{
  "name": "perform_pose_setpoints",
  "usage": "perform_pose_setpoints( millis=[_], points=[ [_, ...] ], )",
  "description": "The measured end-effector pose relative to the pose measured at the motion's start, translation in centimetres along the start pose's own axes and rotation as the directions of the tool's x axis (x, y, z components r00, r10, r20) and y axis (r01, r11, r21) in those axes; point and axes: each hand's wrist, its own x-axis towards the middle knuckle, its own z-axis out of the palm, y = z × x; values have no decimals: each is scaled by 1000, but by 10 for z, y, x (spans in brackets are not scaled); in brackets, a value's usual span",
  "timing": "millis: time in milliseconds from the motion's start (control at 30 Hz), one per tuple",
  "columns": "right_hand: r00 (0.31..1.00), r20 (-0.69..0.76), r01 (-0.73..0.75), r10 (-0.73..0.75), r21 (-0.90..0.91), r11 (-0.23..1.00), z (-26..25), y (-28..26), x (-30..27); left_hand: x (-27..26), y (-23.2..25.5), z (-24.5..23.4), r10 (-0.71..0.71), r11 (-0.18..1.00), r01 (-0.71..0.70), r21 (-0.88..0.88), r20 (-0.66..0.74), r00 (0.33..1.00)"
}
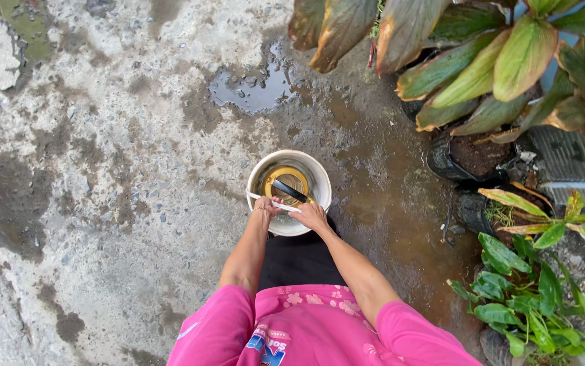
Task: The person washes a yellow cylindrical pump and a white tube inside a bucket of water by hand and then carries the bucket across a concrete yard with potted plants.
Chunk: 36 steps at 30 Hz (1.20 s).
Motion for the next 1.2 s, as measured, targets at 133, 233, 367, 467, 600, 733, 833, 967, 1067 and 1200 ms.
perform_pose_setpoints(
  millis=[133, 233, 367, 467, 600, 733, 833, 967, 1067, 1200],
  points=[
    [993, -113, -4, 19, 131, 991, -2, 18, -6, -18, -14, 36, 115, 993, -115, 26, -2, 993],
    [988, -137, -50, 73, 168, 984, -1, 21, -4, -34, -16, 57, 197, 977, -194, 86, -25, 980],
    [971, -161, -130, 177, 268, 955, 7, 18, -6, -51, -18, 77, 280, 927, -260, 269, -39, 959],
    [950, -161, -194, 268, 370, 909, 10, 18, -7, -56, -23, 95, 261, 919, -251, 303, 5, 965],
    [927, -153, -253, 341, 414, 874, 14, 14, -8, -59, -21, 106, 259, 882, -240, 405, 8, 966],
    [903, -191, -250, 384, 493, 833, 18, 6, -5, -52, -14, 110, 318, 815, -296, 499, 43, 947],
    [878, -200, -311, 434, 450, 837, 20, -1, 9, -50, -4, 114, 273, 712, -319, 626, 171, 947],
    [848, -254, -287, 465, 518, 806, 17, -12, 26, -58, 9, 130, 196, 659, -286, 696, 209, 958],
    [828, -157, -409, 539, 489, 771, 22, -20, 32, -69, 13, 130, 144, 622, -266, 736, 227, 963],
    [823, -253, -366, 508, 446, 817, 17, -32, 49, -100, 27, 121, 231, 482, -421, 768, 352, 907]
  ],
)
